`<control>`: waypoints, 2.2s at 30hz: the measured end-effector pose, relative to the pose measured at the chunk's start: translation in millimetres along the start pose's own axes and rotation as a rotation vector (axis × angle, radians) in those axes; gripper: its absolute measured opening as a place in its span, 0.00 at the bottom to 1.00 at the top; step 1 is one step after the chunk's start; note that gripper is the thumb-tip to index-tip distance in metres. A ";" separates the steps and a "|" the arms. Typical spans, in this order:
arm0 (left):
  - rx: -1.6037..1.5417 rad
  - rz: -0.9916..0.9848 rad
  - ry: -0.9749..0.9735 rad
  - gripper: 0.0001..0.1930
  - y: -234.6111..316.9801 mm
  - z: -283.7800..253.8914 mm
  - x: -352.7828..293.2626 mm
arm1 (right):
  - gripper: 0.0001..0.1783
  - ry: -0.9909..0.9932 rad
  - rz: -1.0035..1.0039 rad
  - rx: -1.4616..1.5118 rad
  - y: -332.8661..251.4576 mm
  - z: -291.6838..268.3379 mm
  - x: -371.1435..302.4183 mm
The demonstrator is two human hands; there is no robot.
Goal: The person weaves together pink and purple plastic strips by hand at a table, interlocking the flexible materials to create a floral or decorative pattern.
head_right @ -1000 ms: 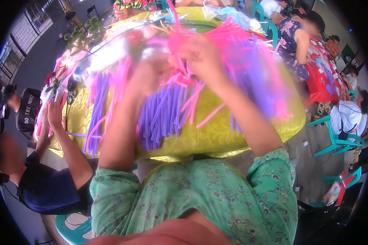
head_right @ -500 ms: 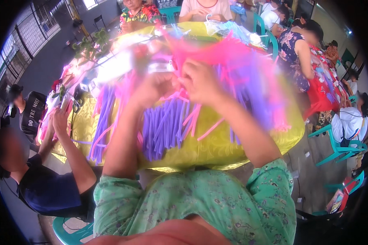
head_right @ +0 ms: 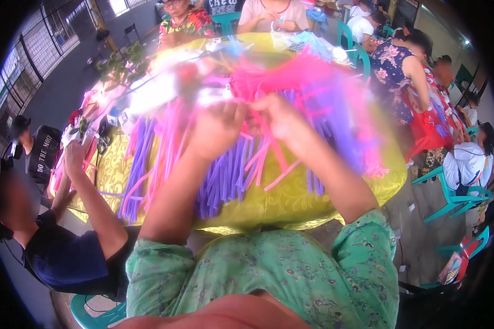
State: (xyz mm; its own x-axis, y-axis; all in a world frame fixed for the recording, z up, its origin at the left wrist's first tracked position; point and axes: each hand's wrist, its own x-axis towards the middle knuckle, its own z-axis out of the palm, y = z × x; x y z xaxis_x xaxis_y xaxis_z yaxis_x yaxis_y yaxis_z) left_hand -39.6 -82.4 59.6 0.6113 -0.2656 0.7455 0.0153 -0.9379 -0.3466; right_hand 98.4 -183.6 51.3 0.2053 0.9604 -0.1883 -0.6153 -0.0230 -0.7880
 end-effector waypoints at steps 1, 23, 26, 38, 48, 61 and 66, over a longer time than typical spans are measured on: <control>0.006 -0.015 0.030 0.07 0.0 4.2 -1.9 | 0.12 0.028 -0.019 0.008 -0.5 2.4 -1.9; -1.556 -0.755 -0.158 0.07 -13.7 32.4 -13.1 | 0.06 0.245 -1.240 -1.475 1.1 21.9 -11.9; -1.270 -0.636 -0.140 0.02 -11.2 25.8 -9.7 | 0.05 0.198 -1.213 -1.467 0.3 20.4 -12.8; -0.118 -0.049 0.017 0.07 -3.3 7.7 -6.0 | 0.05 0.087 -0.340 -0.332 3.2 4.5 -4.5; -0.424 -0.320 0.039 0.04 4.3 16.4 -5.1 | 0.06 0.134 -0.402 -0.462 -1.8 7.5 -10.7; -1.806 -1.030 0.000 0.09 5.1 19.5 -2.6 | 0.05 0.113 -0.615 -0.761 -10.5 7.6 -13.4; -1.954 -1.011 -0.073 0.09 0.3 19.6 -5.1 | 0.07 0.254 -1.056 -1.220 -11.0 21.1 -18.5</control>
State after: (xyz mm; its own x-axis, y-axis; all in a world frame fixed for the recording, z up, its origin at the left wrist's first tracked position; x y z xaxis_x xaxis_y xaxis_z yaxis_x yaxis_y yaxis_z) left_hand -27.3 -77.0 44.5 0.9344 0.2786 0.2221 -0.3014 0.2858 0.9096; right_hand 85.3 -195.3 75.7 0.3092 0.6264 0.7156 0.7784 0.2656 -0.5688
